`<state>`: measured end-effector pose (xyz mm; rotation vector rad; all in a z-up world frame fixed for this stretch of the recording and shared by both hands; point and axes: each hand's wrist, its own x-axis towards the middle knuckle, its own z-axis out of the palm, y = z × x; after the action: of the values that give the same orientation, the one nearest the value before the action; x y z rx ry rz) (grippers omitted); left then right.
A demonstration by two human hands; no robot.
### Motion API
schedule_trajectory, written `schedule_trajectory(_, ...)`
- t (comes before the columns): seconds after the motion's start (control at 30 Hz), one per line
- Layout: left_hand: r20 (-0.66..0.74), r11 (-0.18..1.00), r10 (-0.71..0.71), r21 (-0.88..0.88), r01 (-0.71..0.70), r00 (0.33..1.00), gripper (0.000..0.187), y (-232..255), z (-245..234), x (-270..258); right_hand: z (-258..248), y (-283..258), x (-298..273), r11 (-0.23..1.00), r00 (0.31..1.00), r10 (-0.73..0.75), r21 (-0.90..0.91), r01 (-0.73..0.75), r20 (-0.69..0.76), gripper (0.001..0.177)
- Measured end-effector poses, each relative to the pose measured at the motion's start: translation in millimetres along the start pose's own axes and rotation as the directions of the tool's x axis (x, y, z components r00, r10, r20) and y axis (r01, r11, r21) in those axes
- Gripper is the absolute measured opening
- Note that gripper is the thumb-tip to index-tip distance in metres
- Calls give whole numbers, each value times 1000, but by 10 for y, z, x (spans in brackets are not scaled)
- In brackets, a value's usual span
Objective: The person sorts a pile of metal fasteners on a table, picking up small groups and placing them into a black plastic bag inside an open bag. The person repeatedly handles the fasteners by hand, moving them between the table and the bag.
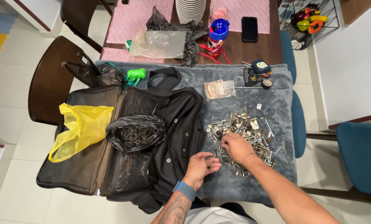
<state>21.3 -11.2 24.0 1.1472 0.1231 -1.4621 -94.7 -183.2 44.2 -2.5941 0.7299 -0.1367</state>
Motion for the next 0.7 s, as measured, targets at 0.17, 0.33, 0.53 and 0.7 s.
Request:
schedule_trajectory(0.17,-38,999,20,-26,-21,999,30,-16,-54,75,-371,-84,-43,777,884,433,426,-464,173,15)
schedule_trajectory(0.33,68,1000,22,12,-23,997,30,-18,4,145,-697,-328,-116,917,967,-42,394,-62,251,10)
schedule_trajectory(0.53,292,998,-37,61,20,956,32,-105,43,150,-711,-659,-159,950,931,-109,313,-6,348,17)
schedule_trajectory(0.7,112,1000,-27,13,25,993,31,-47,-55,55,-545,-398,-152,857,938,250,396,-330,240,18)
